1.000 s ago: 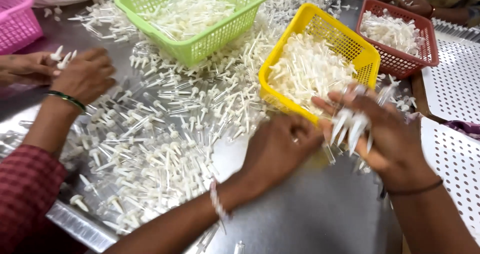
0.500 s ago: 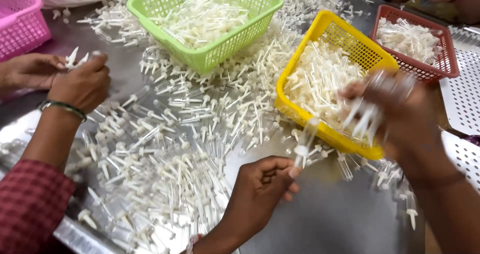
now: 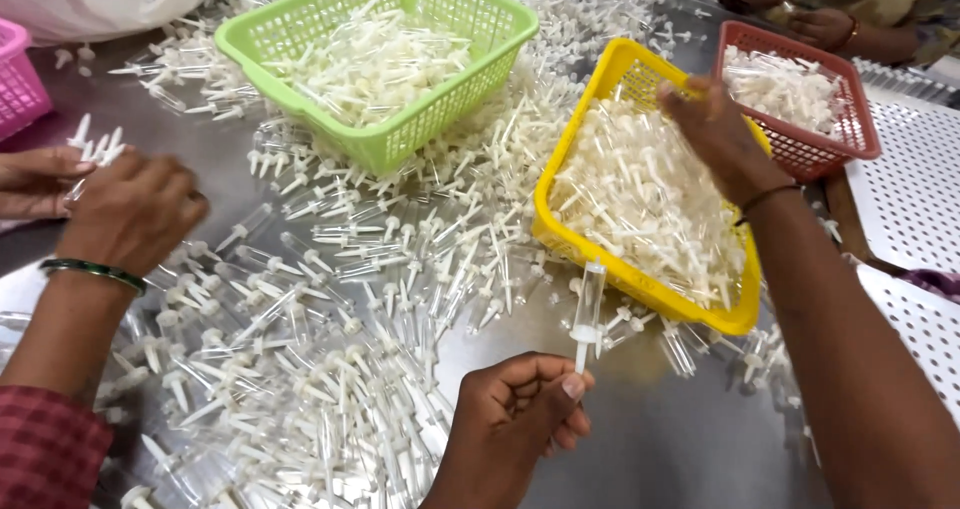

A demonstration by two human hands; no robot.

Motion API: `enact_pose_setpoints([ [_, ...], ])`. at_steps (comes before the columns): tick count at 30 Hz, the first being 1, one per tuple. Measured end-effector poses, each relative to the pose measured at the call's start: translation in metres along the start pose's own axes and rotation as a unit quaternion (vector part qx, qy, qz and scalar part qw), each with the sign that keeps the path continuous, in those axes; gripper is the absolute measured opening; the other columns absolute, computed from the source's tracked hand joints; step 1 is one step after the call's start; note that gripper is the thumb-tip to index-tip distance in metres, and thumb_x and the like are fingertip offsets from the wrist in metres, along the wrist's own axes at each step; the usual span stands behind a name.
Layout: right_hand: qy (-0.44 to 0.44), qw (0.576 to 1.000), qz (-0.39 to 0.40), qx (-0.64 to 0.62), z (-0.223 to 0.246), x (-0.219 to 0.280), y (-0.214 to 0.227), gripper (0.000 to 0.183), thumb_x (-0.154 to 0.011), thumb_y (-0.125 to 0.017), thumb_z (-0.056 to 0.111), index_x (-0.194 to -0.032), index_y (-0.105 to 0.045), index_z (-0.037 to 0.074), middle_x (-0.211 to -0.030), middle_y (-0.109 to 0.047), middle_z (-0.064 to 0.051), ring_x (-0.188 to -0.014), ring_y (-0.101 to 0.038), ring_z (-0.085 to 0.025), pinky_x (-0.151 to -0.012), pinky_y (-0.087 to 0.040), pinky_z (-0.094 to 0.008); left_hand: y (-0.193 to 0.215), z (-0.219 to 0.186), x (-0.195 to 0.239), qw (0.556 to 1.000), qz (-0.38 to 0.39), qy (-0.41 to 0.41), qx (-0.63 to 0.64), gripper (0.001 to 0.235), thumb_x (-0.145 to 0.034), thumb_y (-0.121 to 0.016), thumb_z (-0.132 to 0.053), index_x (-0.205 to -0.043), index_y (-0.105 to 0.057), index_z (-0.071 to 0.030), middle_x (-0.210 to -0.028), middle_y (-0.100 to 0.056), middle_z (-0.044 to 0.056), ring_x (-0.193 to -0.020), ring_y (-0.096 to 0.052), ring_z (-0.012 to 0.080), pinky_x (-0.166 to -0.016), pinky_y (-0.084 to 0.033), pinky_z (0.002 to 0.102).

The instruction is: The person assembles small white plastic pipettes by inserting the white tips into clear plastic tubes. They gather the assembled pipettes and place them into a yellow basket on the metal table.

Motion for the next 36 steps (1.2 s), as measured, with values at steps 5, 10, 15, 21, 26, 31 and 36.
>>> enact_pose_setpoints([
  [5,0.109,0.993,0.023,-0.043,0.116,0.141,0.047,0.051,-0.109,-0.054,0.043,-0.129,-0.057,-0.003,-0.124,-0.066,-0.012,-0.115,-0.064,-0.021,-0.101,-0.051,-0.039,-0.018,0.004,0.009,0.999,0.04,0.019,-0.007,0.026,-0.094,-0.072,-0.026,-0.099,-0.075,0.0,-0.071,-0.071,0.002,-0.063,-0.063,0.0075,-0.059,-0.05,0.023],
  [10,-0.049,0.971,0.182,-0.144,0.087,0.278,0.023,0.044,-0.096,-0.056,0.02,-0.136,-0.057,0.003,-0.114,-0.074,-0.015,-0.104,-0.075,-0.024,-0.087,-0.062,-0.041,-0.047,0.013,0.027,0.988,0.154,0.015,0.015,0.023,-0.098,-0.07,-0.022,-0.102,-0.073,0.0,-0.076,-0.07,0.002,-0.07,-0.065,0.009,-0.068,-0.054,0.025],
  [15,-0.169,0.974,0.116,-0.096,0.056,0.338,0.028,0.047,-0.089,-0.076,0.007,-0.133,-0.061,-0.001,-0.099,-0.078,-0.018,-0.081,-0.078,-0.022,-0.074,-0.065,-0.037,-0.078,0.022,0.055,0.953,0.278,0.12,-0.001,0.027,-0.104,-0.061,-0.022,-0.113,-0.073,0.001,-0.083,-0.071,0.003,-0.079,-0.065,0.0097,-0.076,-0.052,0.026],
  [21,-0.148,0.967,0.094,-0.188,0.03,0.365,0.04,0.045,-0.092,-0.075,0.004,-0.134,-0.061,-0.005,-0.096,-0.078,-0.016,-0.079,-0.076,-0.019,-0.074,-0.064,-0.033,-0.087,0.027,0.061,0.943,0.32,0.093,0.005,0.032,-0.106,-0.059,-0.022,-0.123,-0.071,0.003,-0.091,-0.072,0.007,-0.088,-0.065,0.0125,-0.085,-0.054,0.03],
  [26,-0.151,0.955,0.158,-0.199,-0.002,0.445,0.021,0.037,-0.086,-0.083,0.002,-0.118,-0.066,-0.006,-0.1,-0.077,-0.017,-0.084,-0.073,-0.02,-0.076,-0.061,-0.035,-0.086,0.051,0.063,0.893,0.382,0.018,-0.238,0.027,-0.1,-0.063,-0.019,-0.12,-0.073,-0.003,-0.106,-0.076,0.009,-0.103,-0.072,0.0202,-0.093,-0.057,0.034],
  [31,-0.101,0.986,0.108,-0.074,-0.051,0.518,0.082,0.026,-0.084,-0.085,0.005,-0.106,-0.073,-0.001,-0.101,-0.077,-0.014,-0.092,-0.074,-0.022,-0.082,-0.062,-0.037,-0.086,0.084,0.063,0.785,0.402,-0.131,-0.453,0.023,-0.097,-0.067,-0.023,-0.117,-0.073,-0.013,-0.107,-0.076,0.008,-0.103,-0.074,0.0243,-0.089,-0.059,0.036],
  [36,-0.107,0.95,-0.24,0.167,-0.063,0.564,0.249,0.036,-0.087,-0.069,-0.006,-0.121,-0.059,-0.004,-0.104,-0.076,-0.018,-0.091,-0.079,-0.024,-0.082,-0.066,-0.036,-0.063,0.126,0.052,0.781,0.406,0.001,-0.474,0.035,-0.097,-0.068,-0.034,-0.13,-0.069,-0.023,-0.121,-0.072,-0.003,-0.113,-0.074,0.0125,-0.1,-0.052,0.031],
])
Point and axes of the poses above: each hand's wrist, its own x-axis away from the middle knuckle, its own y-axis out of the back of the hand, z = x × y, the point moved 9 cm from there along -x, towards the middle knuckle
